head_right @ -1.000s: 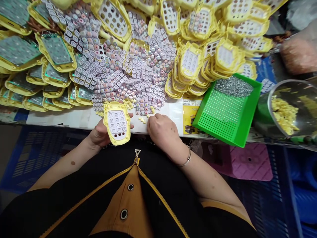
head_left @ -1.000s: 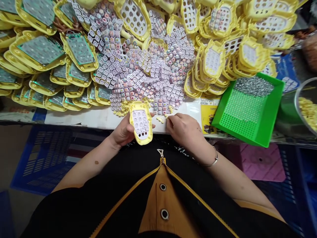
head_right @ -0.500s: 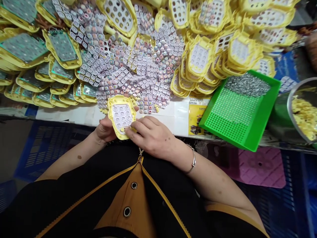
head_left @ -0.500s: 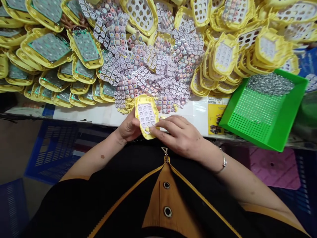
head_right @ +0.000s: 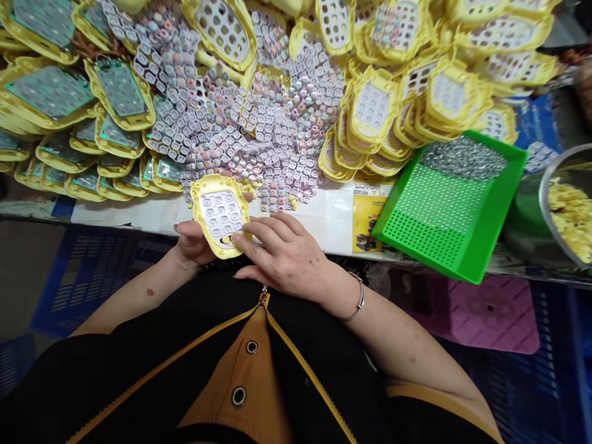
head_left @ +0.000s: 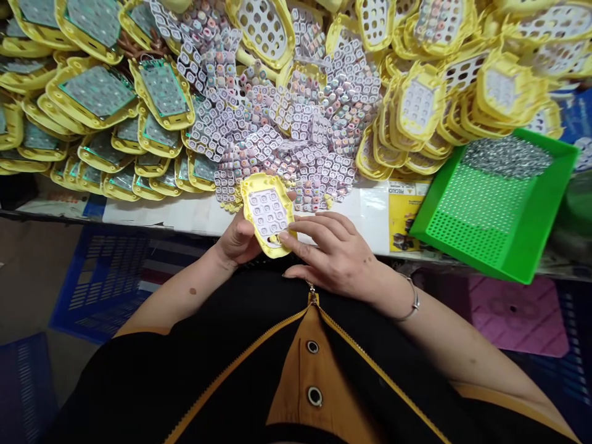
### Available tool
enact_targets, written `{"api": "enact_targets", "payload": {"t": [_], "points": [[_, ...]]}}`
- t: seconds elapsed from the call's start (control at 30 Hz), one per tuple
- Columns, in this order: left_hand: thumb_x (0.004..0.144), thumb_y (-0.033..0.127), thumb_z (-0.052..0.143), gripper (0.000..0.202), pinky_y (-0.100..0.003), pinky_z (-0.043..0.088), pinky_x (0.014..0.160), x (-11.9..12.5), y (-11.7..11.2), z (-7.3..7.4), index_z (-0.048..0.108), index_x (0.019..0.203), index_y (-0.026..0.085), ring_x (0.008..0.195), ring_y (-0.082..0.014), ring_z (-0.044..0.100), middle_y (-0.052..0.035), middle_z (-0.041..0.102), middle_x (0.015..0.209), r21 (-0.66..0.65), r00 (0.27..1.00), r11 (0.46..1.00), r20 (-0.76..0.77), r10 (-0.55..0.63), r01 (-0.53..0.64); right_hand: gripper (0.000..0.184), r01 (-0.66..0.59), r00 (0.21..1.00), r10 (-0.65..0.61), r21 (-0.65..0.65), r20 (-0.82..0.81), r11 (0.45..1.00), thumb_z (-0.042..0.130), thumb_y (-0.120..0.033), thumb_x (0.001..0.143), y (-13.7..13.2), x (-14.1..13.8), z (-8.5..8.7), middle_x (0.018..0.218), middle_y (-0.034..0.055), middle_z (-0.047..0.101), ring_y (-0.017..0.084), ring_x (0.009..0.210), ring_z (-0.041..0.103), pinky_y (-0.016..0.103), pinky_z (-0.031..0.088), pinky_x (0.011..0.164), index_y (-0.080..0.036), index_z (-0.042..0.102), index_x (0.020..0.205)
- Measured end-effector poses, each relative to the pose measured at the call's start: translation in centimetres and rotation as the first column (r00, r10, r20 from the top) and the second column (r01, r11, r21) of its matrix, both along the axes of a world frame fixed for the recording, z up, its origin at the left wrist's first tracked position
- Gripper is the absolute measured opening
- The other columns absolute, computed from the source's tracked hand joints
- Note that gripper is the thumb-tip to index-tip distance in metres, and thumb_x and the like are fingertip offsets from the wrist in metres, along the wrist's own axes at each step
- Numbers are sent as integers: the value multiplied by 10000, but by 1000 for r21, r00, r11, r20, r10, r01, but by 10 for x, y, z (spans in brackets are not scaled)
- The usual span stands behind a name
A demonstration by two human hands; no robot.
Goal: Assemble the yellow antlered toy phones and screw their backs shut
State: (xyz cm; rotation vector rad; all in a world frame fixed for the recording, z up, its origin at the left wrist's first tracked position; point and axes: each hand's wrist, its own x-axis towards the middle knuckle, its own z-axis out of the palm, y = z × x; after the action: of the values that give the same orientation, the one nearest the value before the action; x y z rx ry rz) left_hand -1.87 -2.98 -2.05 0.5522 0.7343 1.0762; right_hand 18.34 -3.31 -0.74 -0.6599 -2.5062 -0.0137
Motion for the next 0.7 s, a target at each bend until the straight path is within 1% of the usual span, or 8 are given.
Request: {"api": "enact_targets", "payload": {"t": [0.07,0.13,0.23,0.33,0.4,0.5,0.6,0.7], "points": [[356,694,889,1271,-456,510,1021,-1,0,-1,433,1473,296,1300,-401,564,-148,610,1398,21,1000,1000,9,-17,17,505,10,1000,-10,17,19,1000,548,-562,933,0,0,-1,1264,122,684,247,1188,590,439,461,1013,-234,594,1315],[374,681,896,1246,-448,510,1021,0,-1,-1,441,1467,293,1299,-394,566,-149,605,1403,46,1000,999,-9,-29,29,483,15,999,-16,48,30,999,559,-554,930,0,0,-2,1265,119,689,245,1188,593,435,455,1033,-226,619,1280],[386,728,865,1224,-461,499,1035,4,0,1,463,1450,273,1311,-403,550,-161,603,1402,56,999,998,-40,-33,35,466,24,998,-21,48,-67,999,575,-551,922,-1,1,-4,1233,109,711,245,1188,597,437,452,1042,-229,639,1252],[353,757,849,1244,-472,492,1045,6,1,4,472,1441,289,1327,-408,534,-154,599,1408,48,999,999,-52,-9,12,551,42,986,-36,32,-165,999,589,-568,905,-2,1,-4,1289,109,695,261,1252,574,444,439,1064,-246,583,1353],[333,704,888,1263,-453,492,1048,8,2,6,455,1452,312,1331,-393,534,-136,603,1405,41,999,999,-38,11,-9,588,15,990,-12,21,-142,1000,596,-573,900,-3,0,-4,1318,113,684,263,1289,560,437,420,1093,-230,569,1376],[353,623,930,1268,-410,489,1050,10,3,7,420,1476,330,1333,-363,541,-109,628,1371,39,1000,999,9,19,-19,540,-2,997,2,1,-83,1000,600,-548,908,-2,-3,-5,1337,114,677,257,1310,553,435,400,1121,-216,602,1334],[399,653,906,1232,-403,493,1047,12,4,7,417,1482,324,1328,-355,548,-103,644,1350,54,1000,998,21,23,-24,504,28,996,-27,13,-88,1000,551,-556,934,-1,-4,-5,1350,117,671,253,1305,570,442,416,1113,-216,615,1300],[422,711,866,1208,-415,488,1059,12,5,6,431,1475,308,1336,-359,539,-110,638,1362,94,999,995,-10,33,-31,599,48,991,-46,17,-129,999,479,-588,956,0,-3,-5,1365,149,657,256,1329,569,434,433,1115,-149,557,1356]]}}
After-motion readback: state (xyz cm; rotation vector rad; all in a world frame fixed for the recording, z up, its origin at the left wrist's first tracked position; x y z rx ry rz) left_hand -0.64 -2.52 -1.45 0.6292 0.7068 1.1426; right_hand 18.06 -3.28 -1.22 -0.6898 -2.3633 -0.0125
